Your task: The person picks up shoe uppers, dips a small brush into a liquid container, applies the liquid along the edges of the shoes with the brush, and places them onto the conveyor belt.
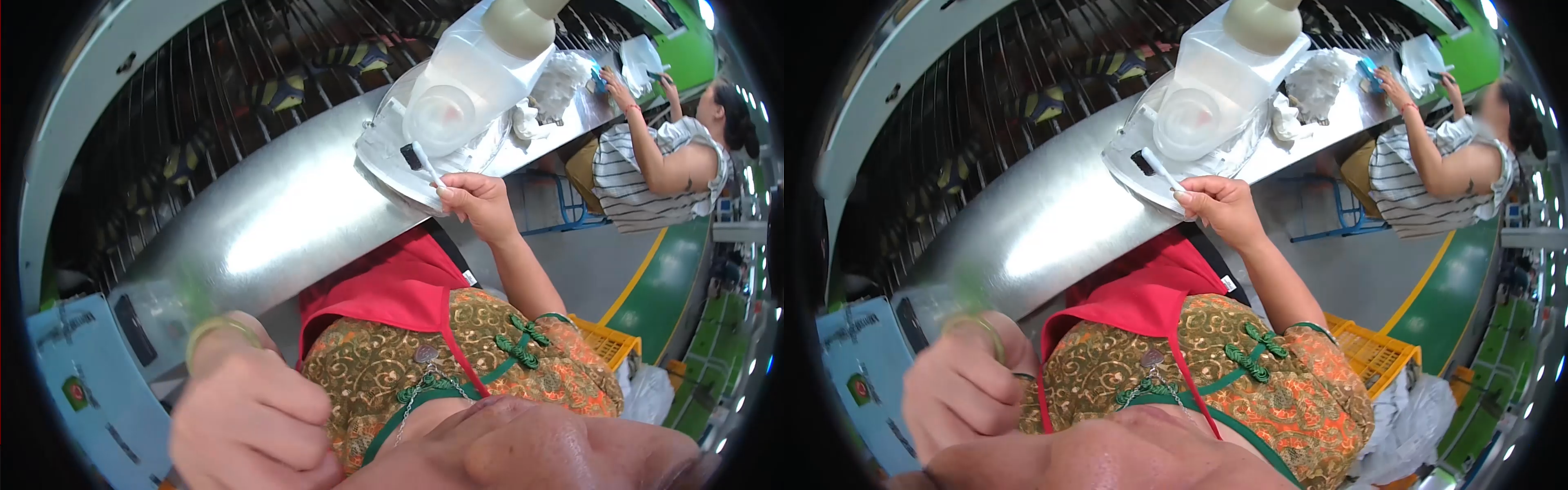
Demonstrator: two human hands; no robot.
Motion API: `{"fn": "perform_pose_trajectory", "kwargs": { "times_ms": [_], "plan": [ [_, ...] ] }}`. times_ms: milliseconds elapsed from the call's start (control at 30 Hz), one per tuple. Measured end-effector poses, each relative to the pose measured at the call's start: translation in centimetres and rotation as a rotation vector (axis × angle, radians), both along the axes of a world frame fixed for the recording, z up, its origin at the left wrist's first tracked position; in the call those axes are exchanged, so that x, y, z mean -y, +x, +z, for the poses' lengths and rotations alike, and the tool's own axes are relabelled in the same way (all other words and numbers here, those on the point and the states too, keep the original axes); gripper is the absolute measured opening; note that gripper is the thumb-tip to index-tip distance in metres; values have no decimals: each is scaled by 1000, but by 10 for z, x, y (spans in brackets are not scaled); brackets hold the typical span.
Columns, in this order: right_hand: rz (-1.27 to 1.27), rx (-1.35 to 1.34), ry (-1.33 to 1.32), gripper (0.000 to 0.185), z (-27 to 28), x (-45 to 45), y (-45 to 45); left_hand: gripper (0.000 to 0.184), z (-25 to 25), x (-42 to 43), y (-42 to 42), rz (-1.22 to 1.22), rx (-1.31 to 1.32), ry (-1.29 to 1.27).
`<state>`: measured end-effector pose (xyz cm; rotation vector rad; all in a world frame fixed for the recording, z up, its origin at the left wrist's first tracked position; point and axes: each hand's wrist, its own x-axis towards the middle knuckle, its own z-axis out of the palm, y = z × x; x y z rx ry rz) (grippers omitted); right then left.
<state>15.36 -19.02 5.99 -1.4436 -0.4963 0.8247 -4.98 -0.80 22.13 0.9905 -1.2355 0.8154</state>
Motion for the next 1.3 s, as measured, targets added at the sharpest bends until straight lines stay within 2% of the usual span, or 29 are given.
{"fn": "perform_pose_trajectory", "kwargs": {
  "times_ms": [100,167,200,267,333,367,400,433,467,533,600,667,733,767,833,967,1033,1067,1133,1167,1200,1267,1300],
  "plan": [
    [-15,-45,-51,18,9,-4,-2,20,-11,-5,-6,-52,-89,207],
    [-47,-15,-40,18,8,-3,3,13,-13,-12,0,-103,-215,491],
    [-26,-1,-70,19,5,-3,7,13,-14,-10,5,-166,-169,524],
    [-21,31,-11,18,3,-1,16,13,-17,-1,12,270,-292,839],
    [-35,108,-106,18,9,3,27,13,-28,-11,21,460,-518,882],
    [-80,120,-115,18,10,6,33,17,-38,-26,29,810,-479,956],
    [-118,261,-168,19,11,7,38,22,-54,-50,37,1168,-433,1002],
    [-150,401,-226,20,11,10,43,30,-81,-84,41,1351,-609,954],
    [-176,405,-237,20,14,13,47,23,-87,-107,44,1307,-963,798],
    [-262,992,-392,23,23,18,51,37,-124,-183,43,1685,-1003,921],
    [-278,1060,-457,21,32,20,50,60,-148,-239,29,1884,-1416,1090],
    [-215,1257,-708,19,35,23,49,80,-217,-330,-3,1857,-1541,1168],
    [-163,1384,-773,16,33,22,49,91,-242,-356,-22,1704,-1628,1109],
    [-135,1385,-793,17,32,20,49,91,-238,-349,-16,1683,-1616,1126],
    [-105,1375,-832,17,28,16,54,89,-225,-328,-9,1699,-1718,974],
    [-47,1382,-872,18,31,15,53,85,-193,-282,8,1842,-1741,1180],
    [-31,1390,-882,18,32,12,52,77,-178,-257,10,1897,-1916,1075],
    [-29,1379,-885,18,34,12,51,77,-188,-272,2,1897,-1921,1075],
    [-24,1369,-889,18,37,12,50,68,-185,-272,-3,1652,-1685,290],
    [-38,1365,-863,18,38,12,50,53,-184,-267,-14,1587,-1556,4],
    [-53,1363,-835,18,40,11,51,53,-196,-274,-22,1586,-1556,-1],
    [-23,1373,-867,17,41,6,53,44,-228,-296,-43,1155,-992,-650],
    [6,1383,-900,17,41,5,53,44,-218,-278,-39,1154,-994,-649]
  ]
}}
